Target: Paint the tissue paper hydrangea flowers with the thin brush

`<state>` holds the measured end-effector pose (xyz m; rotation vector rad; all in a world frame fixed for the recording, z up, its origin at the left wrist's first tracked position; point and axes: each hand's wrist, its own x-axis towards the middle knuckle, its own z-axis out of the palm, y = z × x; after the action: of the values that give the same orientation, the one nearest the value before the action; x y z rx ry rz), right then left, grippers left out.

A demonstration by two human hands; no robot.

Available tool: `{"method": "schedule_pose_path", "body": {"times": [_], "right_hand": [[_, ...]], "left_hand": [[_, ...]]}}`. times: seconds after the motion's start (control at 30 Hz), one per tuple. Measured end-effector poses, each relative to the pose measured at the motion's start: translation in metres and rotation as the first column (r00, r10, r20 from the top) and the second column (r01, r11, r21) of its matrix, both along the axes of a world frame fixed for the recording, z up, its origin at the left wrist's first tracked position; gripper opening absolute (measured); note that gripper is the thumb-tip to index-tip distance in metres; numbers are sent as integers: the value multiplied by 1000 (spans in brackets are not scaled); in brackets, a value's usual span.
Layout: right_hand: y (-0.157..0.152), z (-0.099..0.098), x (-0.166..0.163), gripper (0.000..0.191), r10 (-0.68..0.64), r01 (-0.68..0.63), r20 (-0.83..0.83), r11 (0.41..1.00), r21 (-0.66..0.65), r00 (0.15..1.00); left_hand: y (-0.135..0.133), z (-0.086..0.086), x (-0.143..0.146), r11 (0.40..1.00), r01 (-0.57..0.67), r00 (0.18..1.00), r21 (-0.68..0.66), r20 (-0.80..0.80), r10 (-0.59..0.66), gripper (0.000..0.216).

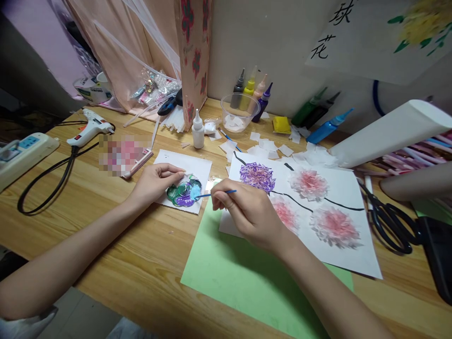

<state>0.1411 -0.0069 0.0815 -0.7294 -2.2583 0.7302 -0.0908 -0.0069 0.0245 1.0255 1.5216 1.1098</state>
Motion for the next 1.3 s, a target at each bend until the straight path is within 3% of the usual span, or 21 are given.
{"method": "schedule_pose_path", "body": {"times": [0.3, 0.43, 0.87, 1.1, 1.3], "right_hand": [[-4, 3, 0, 21, 17, -16, -15, 998, 62, 1000], [-5, 5, -2, 20, 90, -91, 31, 994, 56, 995], [-8, 7, -1, 20, -5, 4, 18, 997, 78, 1000], [-11, 5, -6, 18, 88, -90, 29, 993, 82, 996], [-11, 4, -5, 16, 67, -70, 31, 992, 108, 997]], "left_hand": [[-1, 5, 1, 1000, 3, 1000, -21, -12, -3, 28], [-1, 6, 2, 1000, 4, 1000, -28, -6, -4, 28], [-1, 6, 2, 1000, -10, 999, -25, -36, 9, 26], [-1, 5, 2, 1000, -12, 999, -9, -43, 12, 24], [-1, 4, 1, 1000, -12, 1000, -6, -28, 12, 26]]}}
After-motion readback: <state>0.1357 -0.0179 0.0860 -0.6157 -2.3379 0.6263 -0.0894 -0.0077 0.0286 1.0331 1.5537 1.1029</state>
